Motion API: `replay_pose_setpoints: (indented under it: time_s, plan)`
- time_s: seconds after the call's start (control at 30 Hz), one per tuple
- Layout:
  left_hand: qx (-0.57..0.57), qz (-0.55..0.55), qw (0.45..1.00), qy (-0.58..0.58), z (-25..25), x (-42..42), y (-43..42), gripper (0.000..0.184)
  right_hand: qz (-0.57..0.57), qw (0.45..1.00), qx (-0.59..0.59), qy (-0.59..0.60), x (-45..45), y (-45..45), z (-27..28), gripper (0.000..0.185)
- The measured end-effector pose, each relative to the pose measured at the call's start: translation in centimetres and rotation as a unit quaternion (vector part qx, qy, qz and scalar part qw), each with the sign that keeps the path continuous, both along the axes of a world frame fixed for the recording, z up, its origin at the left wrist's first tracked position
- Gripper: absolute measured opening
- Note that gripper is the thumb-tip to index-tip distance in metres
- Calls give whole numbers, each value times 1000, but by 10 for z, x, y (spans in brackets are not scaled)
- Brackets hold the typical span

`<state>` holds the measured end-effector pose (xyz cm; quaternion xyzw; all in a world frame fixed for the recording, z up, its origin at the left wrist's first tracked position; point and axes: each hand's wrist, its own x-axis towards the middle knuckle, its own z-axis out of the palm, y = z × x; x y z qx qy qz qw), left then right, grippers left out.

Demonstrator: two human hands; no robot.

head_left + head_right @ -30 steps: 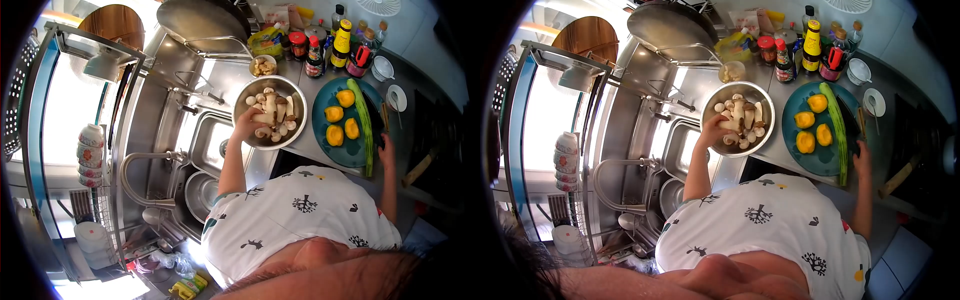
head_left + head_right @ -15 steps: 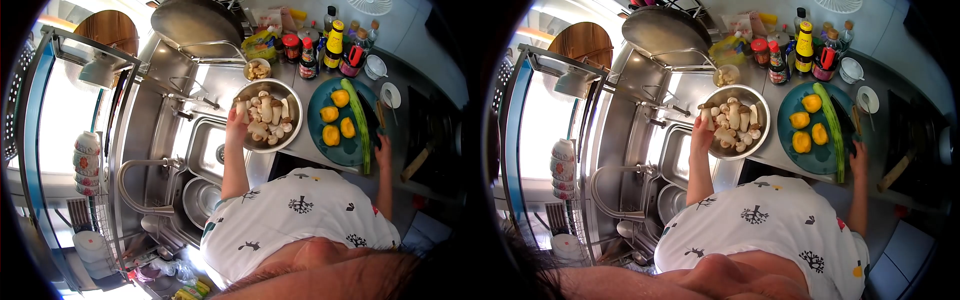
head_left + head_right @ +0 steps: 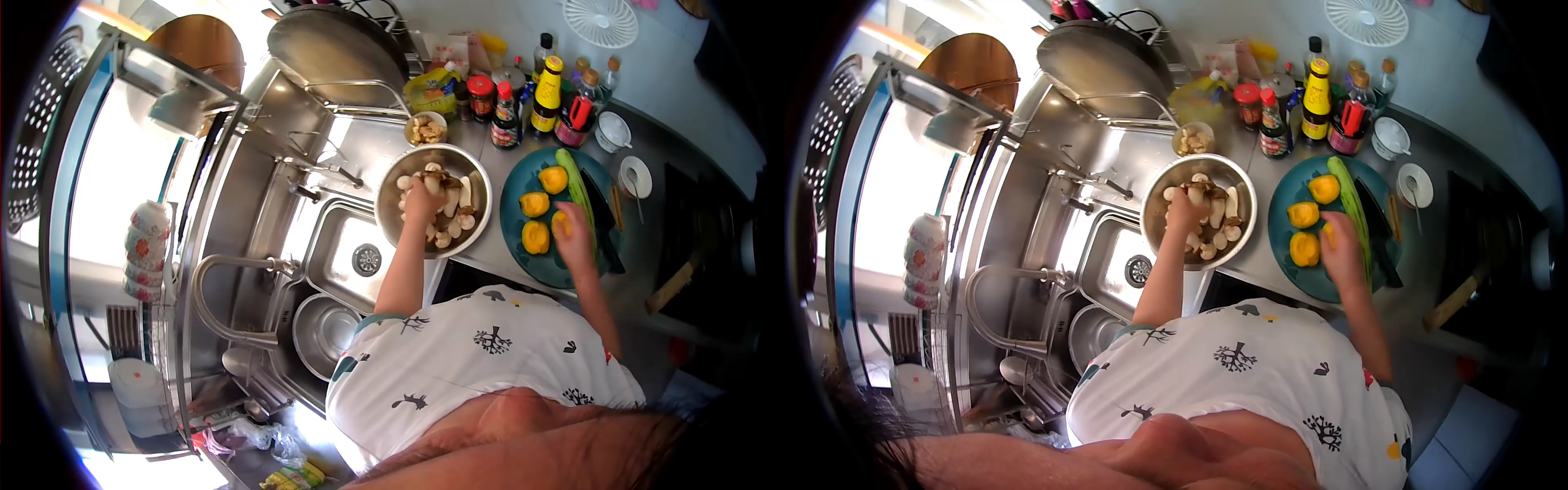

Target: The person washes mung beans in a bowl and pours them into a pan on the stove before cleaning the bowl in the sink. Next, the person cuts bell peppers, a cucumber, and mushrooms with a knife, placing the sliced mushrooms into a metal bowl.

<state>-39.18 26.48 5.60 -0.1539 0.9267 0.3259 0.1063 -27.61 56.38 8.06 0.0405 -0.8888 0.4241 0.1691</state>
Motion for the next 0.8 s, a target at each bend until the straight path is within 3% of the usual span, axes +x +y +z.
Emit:
replay_pose_setpoints:
  time_s: [0.07,0.13,0.23,0.3,0.33,0.4,0.47,0.5,0.63,0.8]
  plan:
    - [-35,-31,999,-1,-41,-15,-13,89,115,993,23,22,-31,-37,-6,32]
    - [-40,-9,998,47,-57,-16,-18,90,201,979,29,28,-62,-76,-7,34]
    - [99,29,993,55,-17,0,-16,81,247,965,87,27,-110,-119,-33,40]
    - [119,62,990,51,-4,3,-24,73,255,955,142,-47,-129,-135,-42,42]
    - [200,65,976,62,-5,4,-34,70,262,943,168,-116,-131,-144,-23,40]
    - [315,65,942,97,7,16,-49,65,281,928,206,-134,-147,-154,-40,38]
    - [583,29,801,132,0,25,-63,52,304,918,222,-125,-158,-159,-59,41]
    - [607,26,789,96,4,30,-73,54,293,913,258,-121,-157,-161,-61,44]
    - [687,28,714,135,0,47,-90,52,258,932,204,-150,-156,-163,-56,37]
    - [670,45,732,119,-8,44,-81,54,238,938,196,-158,-158,-165,-58,30]
